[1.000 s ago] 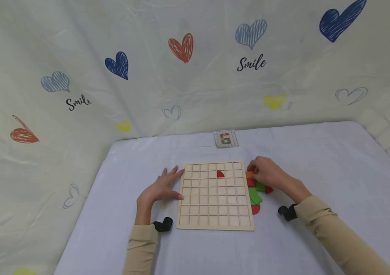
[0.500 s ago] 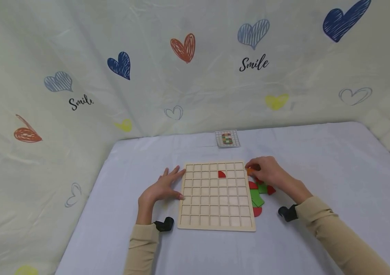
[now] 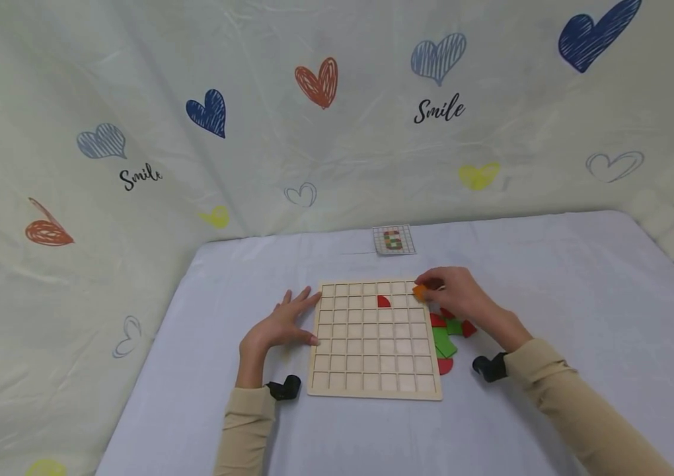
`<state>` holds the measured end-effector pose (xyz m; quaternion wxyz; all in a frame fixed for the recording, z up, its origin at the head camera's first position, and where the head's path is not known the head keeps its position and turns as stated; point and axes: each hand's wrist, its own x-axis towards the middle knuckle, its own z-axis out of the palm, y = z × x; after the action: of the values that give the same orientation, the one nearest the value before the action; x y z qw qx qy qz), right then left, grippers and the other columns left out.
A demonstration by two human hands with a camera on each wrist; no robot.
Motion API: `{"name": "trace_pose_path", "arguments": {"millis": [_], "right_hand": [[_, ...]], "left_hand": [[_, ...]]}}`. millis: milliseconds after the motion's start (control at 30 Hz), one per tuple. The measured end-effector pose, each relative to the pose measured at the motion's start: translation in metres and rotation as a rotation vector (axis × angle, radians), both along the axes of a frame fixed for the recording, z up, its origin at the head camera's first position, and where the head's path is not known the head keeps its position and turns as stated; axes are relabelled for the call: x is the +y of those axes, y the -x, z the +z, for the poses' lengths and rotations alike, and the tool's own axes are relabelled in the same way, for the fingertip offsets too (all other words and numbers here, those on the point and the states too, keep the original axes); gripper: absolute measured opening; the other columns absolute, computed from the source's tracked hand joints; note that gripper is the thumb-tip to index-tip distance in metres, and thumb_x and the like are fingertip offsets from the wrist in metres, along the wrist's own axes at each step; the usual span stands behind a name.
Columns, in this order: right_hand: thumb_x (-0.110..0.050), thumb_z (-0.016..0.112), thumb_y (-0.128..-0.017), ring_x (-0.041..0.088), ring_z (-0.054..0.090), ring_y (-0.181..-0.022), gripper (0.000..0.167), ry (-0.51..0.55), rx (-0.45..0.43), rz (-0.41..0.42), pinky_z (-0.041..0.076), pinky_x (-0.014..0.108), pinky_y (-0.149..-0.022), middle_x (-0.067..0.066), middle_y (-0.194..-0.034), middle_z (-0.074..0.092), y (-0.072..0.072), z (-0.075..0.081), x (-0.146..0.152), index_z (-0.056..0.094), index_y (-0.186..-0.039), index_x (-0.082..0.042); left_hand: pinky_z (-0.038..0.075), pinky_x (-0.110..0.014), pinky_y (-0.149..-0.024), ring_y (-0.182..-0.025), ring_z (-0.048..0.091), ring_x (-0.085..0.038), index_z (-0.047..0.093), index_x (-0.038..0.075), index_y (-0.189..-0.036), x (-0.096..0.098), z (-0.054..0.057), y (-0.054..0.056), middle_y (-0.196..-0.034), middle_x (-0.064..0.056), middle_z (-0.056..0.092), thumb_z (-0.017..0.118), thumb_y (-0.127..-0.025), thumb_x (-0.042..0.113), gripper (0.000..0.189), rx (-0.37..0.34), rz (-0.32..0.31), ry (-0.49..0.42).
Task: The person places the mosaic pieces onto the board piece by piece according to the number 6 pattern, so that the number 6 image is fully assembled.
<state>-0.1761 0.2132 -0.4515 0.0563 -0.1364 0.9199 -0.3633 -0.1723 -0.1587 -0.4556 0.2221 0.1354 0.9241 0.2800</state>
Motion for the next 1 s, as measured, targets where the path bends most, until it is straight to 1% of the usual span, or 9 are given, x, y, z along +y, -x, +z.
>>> {"name": "trace_pose_path", "arguments": {"millis": [67, 167, 300, 500, 633, 800, 1000], "right_hand": [[-0.010, 0.073, -0.094, 0.038, 0.068, -0.108, 0.033, 0.012, -0.042, -0.009, 0.058, 0.053, -0.094, 0.021, -0.119, 0.072, 0.001, 0.001, -0.005, 0.071, -0.124, 0.003], [-0.009, 0.072, -0.093, 0.039, 0.068, -0.111, 0.036, 0.026, -0.067, -0.005, 0.056, 0.055, -0.097, 0.021, -0.122, 0.071, 0.002, 0.002, -0.012, 0.069, -0.128, 0.003], [-0.007, 0.073, -0.092, 0.035, 0.070, -0.105, 0.036, 0.031, -0.048, 0.023, 0.057, 0.053, -0.095, 0.020, -0.119, 0.072, 0.005, 0.000, -0.021, 0.070, -0.126, 0.004], [-0.009, 0.079, -0.090, 0.023, 0.069, -0.091, 0.033, 0.033, -0.007, 0.085, 0.061, 0.040, -0.085, 0.015, -0.110, 0.075, 0.009, -0.003, -0.033, 0.073, -0.120, 0.004], [-0.009, 0.078, -0.090, 0.020, 0.069, -0.090, 0.032, 0.033, -0.002, 0.121, 0.059, 0.033, -0.082, 0.013, -0.108, 0.075, 0.012, -0.004, -0.040, 0.074, -0.119, 0.003], [-0.008, 0.077, -0.091, 0.021, 0.069, -0.092, 0.030, 0.031, 0.001, 0.158, 0.058, 0.032, -0.082, 0.013, -0.109, 0.075, 0.016, -0.004, -0.048, 0.074, -0.119, 0.002], [-0.008, 0.079, -0.089, 0.021, 0.067, -0.090, 0.029, 0.025, 0.021, 0.185, 0.056, 0.032, -0.079, 0.011, -0.104, 0.075, 0.020, -0.006, -0.056, 0.075, -0.116, 0.002]], "left_hand": [[0.003, -0.062, -0.127, -0.159, -0.006, -0.043, 0.035, 0.020, -0.162, 0.000, 0.000, 0.000, -0.173, -0.007, 0.015, 0.090, -0.080, 0.025, 0.099, -0.004, 0.001, -0.001], [0.002, -0.061, -0.128, -0.159, -0.006, -0.042, 0.035, 0.021, -0.162, 0.001, 0.001, 0.000, -0.173, -0.006, 0.015, 0.090, -0.079, 0.025, 0.100, -0.005, 0.003, 0.000], [0.003, -0.062, -0.127, -0.159, -0.006, -0.042, 0.035, 0.022, -0.162, 0.001, 0.001, 0.000, -0.173, -0.005, 0.015, 0.090, -0.079, 0.026, 0.100, -0.002, 0.005, 0.001], [0.003, -0.062, -0.127, -0.159, -0.006, -0.042, 0.036, 0.022, -0.162, 0.000, 0.000, 0.000, -0.173, -0.005, 0.015, 0.090, -0.079, 0.026, 0.099, -0.006, 0.006, -0.004], [0.003, -0.062, -0.127, -0.159, -0.007, -0.041, 0.035, 0.023, -0.162, -0.001, 0.000, 0.000, -0.173, -0.004, 0.014, 0.090, -0.079, 0.025, 0.099, -0.013, 0.013, -0.007], [0.003, -0.062, -0.127, -0.159, -0.007, -0.040, 0.035, 0.022, -0.162, -0.001, -0.001, 0.001, -0.173, -0.004, 0.014, 0.090, -0.080, 0.026, 0.099, -0.012, 0.012, -0.004], [0.003, -0.061, -0.128, -0.159, -0.006, -0.041, 0.036, 0.021, -0.162, 0.000, 0.000, 0.000, -0.173, -0.005, 0.015, 0.090, -0.079, 0.025, 0.099, -0.010, 0.012, -0.009]]}}
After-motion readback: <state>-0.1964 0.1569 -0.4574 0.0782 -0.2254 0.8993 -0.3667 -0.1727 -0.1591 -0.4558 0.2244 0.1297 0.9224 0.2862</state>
